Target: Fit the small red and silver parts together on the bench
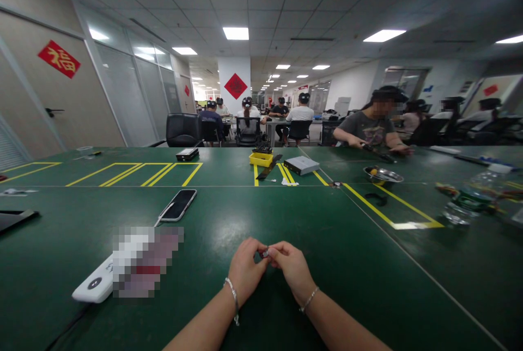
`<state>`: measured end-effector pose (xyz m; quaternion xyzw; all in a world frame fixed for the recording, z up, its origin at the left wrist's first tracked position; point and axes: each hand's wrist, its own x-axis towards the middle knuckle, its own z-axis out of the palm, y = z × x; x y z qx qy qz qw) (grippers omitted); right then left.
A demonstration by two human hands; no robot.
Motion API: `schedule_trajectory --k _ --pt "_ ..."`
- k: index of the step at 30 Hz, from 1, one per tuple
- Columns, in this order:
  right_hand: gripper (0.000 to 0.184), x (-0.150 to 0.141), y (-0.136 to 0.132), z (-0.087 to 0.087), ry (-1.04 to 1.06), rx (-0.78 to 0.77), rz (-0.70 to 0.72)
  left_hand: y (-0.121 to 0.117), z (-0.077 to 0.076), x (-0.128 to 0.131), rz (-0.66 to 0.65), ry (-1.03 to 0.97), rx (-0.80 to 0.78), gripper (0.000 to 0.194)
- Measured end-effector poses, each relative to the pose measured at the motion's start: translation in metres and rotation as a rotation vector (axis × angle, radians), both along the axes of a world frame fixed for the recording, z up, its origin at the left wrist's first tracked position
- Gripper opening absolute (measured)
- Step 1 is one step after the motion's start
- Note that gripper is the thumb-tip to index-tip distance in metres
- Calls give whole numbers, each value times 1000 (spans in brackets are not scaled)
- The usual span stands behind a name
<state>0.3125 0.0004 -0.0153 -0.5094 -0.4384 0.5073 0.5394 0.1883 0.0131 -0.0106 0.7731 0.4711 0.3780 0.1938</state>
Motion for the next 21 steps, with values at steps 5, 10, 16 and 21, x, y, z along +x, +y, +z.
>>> schedule_trajectory --k 5,10,16,21 --pt "36 -1 -4 -4 -28 -2 0 -1 -1 0 36 -22 20 2" --pt "43 -2 -6 -6 -54 -2 27 -1 -3 -2 63 -47 14 1" --pt "41 0 -7 -5 -168 64 25 0 -4 -3 72 -32 -8 4" --pt "28 -2 -7 -2 -128 38 41 -3 0 -1 40 15 4 4"
